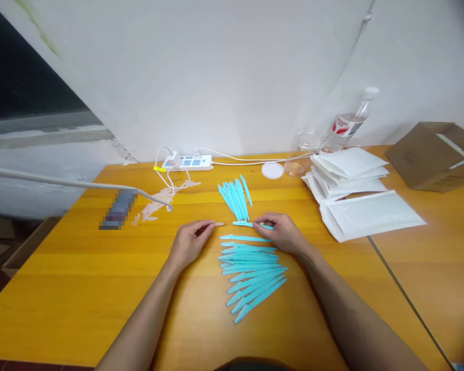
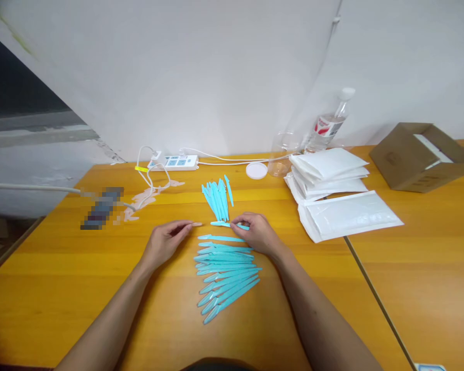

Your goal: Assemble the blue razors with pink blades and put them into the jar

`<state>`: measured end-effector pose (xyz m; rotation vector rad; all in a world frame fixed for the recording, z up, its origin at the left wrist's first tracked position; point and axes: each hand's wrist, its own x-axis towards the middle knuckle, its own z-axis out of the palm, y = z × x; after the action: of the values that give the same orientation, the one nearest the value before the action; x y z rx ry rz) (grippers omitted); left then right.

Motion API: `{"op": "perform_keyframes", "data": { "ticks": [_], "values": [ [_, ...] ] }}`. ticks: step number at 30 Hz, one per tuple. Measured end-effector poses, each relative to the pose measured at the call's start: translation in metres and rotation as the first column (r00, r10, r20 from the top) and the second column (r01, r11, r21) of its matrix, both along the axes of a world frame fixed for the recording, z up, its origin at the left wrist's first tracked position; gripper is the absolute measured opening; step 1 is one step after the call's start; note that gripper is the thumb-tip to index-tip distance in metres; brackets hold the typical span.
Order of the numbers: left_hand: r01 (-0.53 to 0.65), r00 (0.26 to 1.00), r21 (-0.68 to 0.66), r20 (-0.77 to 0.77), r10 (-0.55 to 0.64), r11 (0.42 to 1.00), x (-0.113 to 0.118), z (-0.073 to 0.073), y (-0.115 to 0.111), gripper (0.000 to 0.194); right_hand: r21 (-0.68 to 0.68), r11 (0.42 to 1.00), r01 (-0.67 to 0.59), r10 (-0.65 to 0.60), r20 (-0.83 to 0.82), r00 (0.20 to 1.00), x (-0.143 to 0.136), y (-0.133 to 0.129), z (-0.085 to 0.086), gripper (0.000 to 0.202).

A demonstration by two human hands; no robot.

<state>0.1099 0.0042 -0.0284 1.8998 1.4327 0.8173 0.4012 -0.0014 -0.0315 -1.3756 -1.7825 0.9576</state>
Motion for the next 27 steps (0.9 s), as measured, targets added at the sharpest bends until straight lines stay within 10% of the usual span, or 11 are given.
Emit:
{"op": "perform_keyframes", "data": {
  "ticks": [7, 27],
  "values": [
    [0.021, 0.959, -0.181, 0.28, 0.031, 0.983, 0.028, 0.004, 0.001, 0.033, 0.0, 1.0, 0.0, 0.0, -0.012, 1.0, 0.0, 0.0, -0.003, 0.021],
    [0.342, 0.94, -0.003, -0.011, -0.342, 0.94, 0.017, 0.017, -0.011, 0.015, 0.138, 0.954, -0.268, 0.23, 0.24, 0.943, -0.013, -0.014, 0.015, 0.02]
  ]
}}
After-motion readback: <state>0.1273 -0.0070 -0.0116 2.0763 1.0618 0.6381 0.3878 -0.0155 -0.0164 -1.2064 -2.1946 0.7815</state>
